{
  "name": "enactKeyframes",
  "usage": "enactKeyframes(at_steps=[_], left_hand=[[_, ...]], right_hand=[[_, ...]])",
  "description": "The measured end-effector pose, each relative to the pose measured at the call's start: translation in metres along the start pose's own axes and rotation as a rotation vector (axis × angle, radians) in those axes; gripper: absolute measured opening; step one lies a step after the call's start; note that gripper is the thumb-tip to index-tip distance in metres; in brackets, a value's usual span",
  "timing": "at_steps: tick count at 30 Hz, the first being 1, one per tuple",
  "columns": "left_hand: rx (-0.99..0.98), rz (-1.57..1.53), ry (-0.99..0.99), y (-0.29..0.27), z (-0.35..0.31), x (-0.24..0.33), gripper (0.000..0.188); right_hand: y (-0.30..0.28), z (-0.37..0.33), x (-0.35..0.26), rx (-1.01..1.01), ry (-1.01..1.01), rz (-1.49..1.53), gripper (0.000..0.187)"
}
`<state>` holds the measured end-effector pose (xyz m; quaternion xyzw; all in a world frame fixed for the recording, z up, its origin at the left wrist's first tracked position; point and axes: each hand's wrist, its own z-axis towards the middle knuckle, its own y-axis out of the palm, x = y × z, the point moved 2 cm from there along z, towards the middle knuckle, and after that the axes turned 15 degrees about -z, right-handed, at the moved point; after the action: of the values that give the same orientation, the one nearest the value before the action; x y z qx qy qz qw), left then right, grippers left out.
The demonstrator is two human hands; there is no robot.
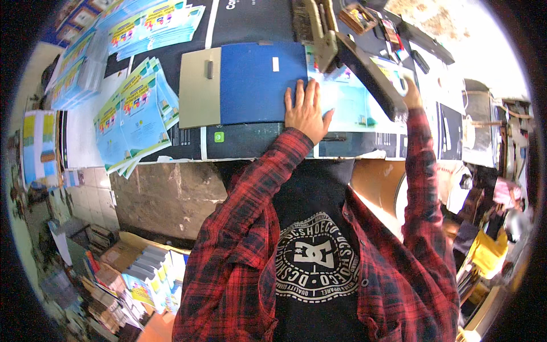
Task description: The person operates a manual book binding machine to stitch the spines of small booklets. They repeatedly place a booklet into the machine, pull down the handle to drive the binding mechanism, and then remove the finished item to place it on a growing stack.
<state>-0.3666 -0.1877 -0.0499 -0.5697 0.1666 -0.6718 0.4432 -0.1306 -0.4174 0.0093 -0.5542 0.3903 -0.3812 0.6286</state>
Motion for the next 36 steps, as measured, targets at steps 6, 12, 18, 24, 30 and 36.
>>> enactKeyframes(at_steps=[6, 12, 18, 24, 30, 36], left_hand=[[-0.011, 0.079, -0.021, -0.003, 0.000, 0.000, 0.065], [0.031, 0.084, -0.045, -0.022, -0.005, -0.016, 0.060], [0.032, 0.092, -0.093, -0.043, -0.010, -0.032, 0.057], [0.047, 0.077, -0.078, -0.039, -0.010, -0.034, 0.054], [0.054, 0.173, -0.064, -0.037, -0.007, -0.035, 0.053], [0.051, 0.132, -0.087, -0.044, -0.010, -0.032, 0.053]], right_hand=[[0.082, -0.019, 0.045, -0.024, 0.162, -0.090, 0.099], [0.112, -0.011, 0.027, -0.097, 0.142, -0.124, 0.096], [0.111, -0.021, -0.024, -0.086, 0.119, -0.129, 0.102], [0.080, -0.005, -0.008, 0.065, -0.002, -0.149, 0.098], [-0.184, -0.035, -0.204, -0.009, -0.456, 0.394, 0.040], [-0.112, -0.093, -0.225, 0.092, -0.524, -0.054, 0.082]])
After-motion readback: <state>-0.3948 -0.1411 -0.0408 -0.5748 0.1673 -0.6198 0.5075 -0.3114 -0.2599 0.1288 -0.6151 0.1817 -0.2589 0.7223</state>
